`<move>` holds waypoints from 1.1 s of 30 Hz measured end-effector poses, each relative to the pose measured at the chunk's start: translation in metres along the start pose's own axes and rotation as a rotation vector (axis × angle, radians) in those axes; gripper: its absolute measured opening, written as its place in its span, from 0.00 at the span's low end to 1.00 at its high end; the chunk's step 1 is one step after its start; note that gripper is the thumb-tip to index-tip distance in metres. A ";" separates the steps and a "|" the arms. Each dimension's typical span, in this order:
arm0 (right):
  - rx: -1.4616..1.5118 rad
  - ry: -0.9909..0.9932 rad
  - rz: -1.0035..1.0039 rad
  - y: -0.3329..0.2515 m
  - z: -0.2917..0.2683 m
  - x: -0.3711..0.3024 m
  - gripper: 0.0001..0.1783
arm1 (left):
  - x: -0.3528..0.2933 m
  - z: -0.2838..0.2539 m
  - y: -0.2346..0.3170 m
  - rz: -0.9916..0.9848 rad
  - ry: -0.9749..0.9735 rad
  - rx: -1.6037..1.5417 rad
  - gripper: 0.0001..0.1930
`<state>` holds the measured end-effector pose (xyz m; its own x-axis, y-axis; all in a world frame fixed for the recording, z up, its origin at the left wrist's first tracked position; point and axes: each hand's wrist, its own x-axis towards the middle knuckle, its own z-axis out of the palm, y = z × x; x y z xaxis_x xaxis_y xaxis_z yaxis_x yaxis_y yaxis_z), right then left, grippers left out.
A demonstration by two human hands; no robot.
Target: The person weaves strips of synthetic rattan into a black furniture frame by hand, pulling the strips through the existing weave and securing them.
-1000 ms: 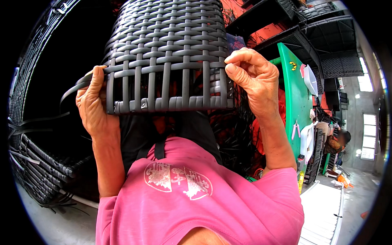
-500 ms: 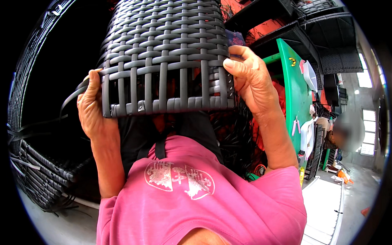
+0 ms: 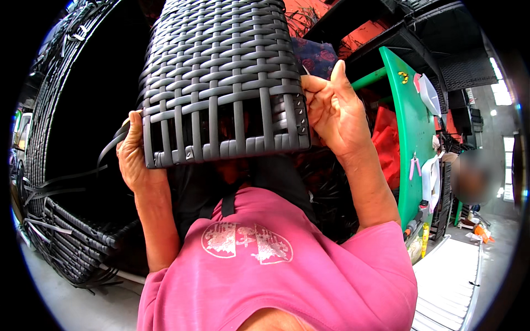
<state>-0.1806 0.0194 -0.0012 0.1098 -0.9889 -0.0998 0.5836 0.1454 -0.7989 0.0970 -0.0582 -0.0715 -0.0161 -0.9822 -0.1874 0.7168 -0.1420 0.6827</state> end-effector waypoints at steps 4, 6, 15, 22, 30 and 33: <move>-0.118 0.028 -0.018 0.005 -0.002 0.003 0.42 | -0.001 0.004 0.002 0.002 -0.003 -0.034 0.10; -0.299 0.125 -0.033 0.003 0.006 0.005 0.42 | -0.001 0.003 0.002 0.007 0.000 -0.026 0.09; -0.089 -0.021 0.008 0.010 -0.014 0.014 0.45 | -0.005 0.007 0.003 0.015 0.033 0.018 0.09; 0.101 -0.173 -0.021 0.023 -0.029 0.016 0.42 | -0.002 0.003 0.006 -0.005 0.023 0.065 0.09; 0.286 -0.190 -0.147 0.043 -0.020 0.013 0.14 | 0.005 -0.005 0.011 -0.036 0.044 0.105 0.13; 0.206 -0.167 -0.180 0.039 -0.013 0.012 0.11 | 0.007 -0.011 0.016 -0.104 -0.045 0.031 0.15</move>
<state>-0.1669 0.0124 -0.0416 0.1102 -0.9833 0.1450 0.7546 -0.0122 -0.6561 0.1157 -0.0661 -0.0694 -0.1209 -0.9665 -0.2264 0.6875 -0.2460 0.6832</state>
